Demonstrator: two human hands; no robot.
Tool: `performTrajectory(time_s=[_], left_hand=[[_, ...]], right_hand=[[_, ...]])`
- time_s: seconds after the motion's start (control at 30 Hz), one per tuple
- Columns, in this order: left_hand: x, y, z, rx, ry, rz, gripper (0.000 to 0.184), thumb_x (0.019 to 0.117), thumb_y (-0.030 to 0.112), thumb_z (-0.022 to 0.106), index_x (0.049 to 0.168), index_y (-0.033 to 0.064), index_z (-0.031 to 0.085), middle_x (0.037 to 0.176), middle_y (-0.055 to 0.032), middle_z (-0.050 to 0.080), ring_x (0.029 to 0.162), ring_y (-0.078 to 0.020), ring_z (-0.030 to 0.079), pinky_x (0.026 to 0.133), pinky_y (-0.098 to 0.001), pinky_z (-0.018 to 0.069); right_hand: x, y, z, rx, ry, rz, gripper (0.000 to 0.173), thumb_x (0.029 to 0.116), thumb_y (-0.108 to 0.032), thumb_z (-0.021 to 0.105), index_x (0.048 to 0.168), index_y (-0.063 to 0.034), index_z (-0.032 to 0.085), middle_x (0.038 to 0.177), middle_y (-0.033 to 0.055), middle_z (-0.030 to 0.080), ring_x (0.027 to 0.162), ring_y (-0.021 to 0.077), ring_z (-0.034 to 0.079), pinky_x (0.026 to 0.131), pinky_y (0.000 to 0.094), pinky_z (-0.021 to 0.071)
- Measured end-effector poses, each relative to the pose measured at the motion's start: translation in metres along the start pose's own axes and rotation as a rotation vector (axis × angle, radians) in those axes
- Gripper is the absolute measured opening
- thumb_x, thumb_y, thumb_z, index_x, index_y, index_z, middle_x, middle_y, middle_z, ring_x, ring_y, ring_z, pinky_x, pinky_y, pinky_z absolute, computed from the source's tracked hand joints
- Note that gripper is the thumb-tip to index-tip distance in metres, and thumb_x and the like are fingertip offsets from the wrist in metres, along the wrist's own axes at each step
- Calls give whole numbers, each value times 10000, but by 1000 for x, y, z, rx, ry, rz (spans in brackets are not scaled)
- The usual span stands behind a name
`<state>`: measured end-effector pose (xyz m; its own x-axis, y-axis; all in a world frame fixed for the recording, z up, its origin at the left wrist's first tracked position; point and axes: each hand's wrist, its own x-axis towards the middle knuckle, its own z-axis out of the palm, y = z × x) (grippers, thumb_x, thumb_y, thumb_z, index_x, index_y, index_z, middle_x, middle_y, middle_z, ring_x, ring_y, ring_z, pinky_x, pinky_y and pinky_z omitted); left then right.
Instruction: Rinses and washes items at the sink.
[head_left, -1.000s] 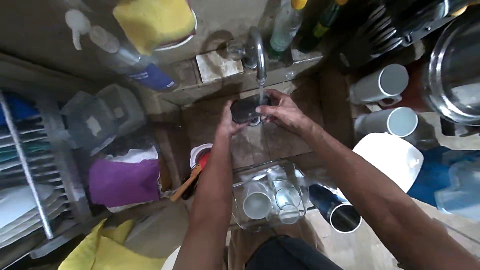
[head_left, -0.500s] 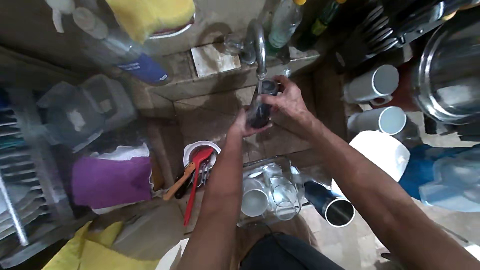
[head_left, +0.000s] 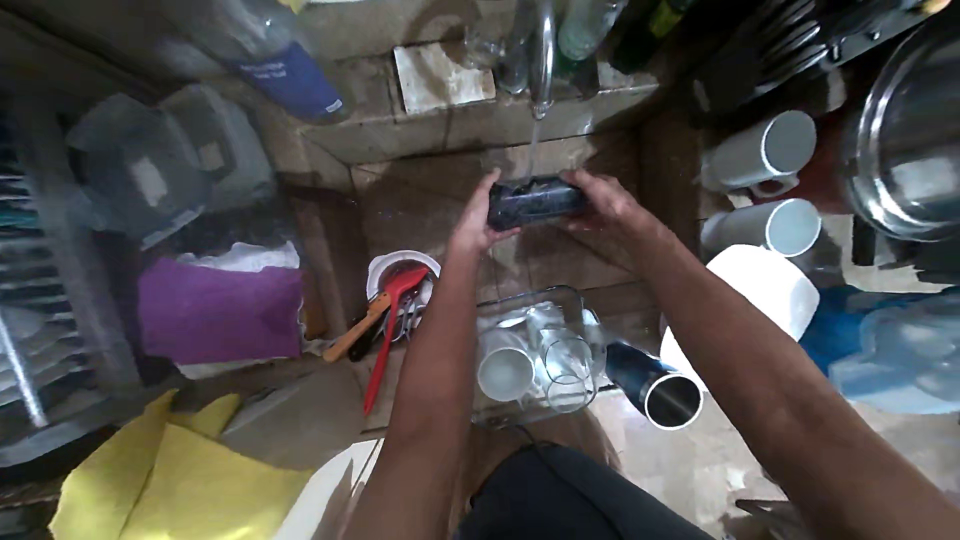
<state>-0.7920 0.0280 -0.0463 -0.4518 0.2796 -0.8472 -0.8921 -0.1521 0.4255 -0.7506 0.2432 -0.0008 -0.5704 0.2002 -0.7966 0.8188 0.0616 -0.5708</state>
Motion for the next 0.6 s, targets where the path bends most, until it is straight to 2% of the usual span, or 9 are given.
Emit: performTrajectory(time_s=[0.1,0.2,0.27,0.33,0.4,0.5,0.6], left_hand=[[2,3,-1,48,42,119,562,961,548,593,1364,156,592,1299,-147,644,1170,-321,646,930,-541,573],[-1,1,-18,-77,68,169,536,983,525,563,1373,158,563,1291,-130,638,1173,-301,631,938,-523,559],[1,-1,-30,-190,93,111,598,973,573,566,1413,170,528,1328,-152,617,1183,-324,630,941,-521,563],[7,-7,-35,-278,89,77,641,966,616,565,1423,169,525,1315,-162,628,1155,-330,649,920,-507,582],[15,-13,-28,-373,34,65,656,966,642,537,1425,173,516,1310,-165,628,1146,-334,650,910,-513,580],[30,-22,-9,-513,-108,58,701,960,671,529,1446,167,495,1345,-155,613,1201,-329,627,960,-530,563],[39,-27,9,-623,-194,103,656,982,651,502,1411,155,515,1291,-135,637,1156,-289,641,944,-499,565]], right_hand=[[-5,15,-11,4,-189,-102,571,952,-393,709,1434,-158,514,1178,130,687,907,266,716,753,427,624],[-13,16,16,-73,-147,-431,628,838,-231,843,1373,-74,554,1152,129,683,889,198,699,764,377,616],[-7,14,39,-115,-80,-599,697,747,-248,898,1345,-71,588,1169,120,686,984,188,687,860,382,600],[-6,8,54,-222,-11,-651,787,706,-308,918,1376,-99,561,1206,117,680,1028,210,683,899,440,587],[-9,4,57,-325,55,-681,859,687,-339,924,1417,-115,530,1256,119,668,1058,240,680,907,491,579],[-15,1,47,-478,117,-769,881,679,-363,934,1434,-143,537,1330,121,650,1193,280,644,995,536,539],[-18,3,37,-486,120,-796,867,689,-372,938,1441,-175,555,1370,118,630,1235,305,609,1019,542,510]])
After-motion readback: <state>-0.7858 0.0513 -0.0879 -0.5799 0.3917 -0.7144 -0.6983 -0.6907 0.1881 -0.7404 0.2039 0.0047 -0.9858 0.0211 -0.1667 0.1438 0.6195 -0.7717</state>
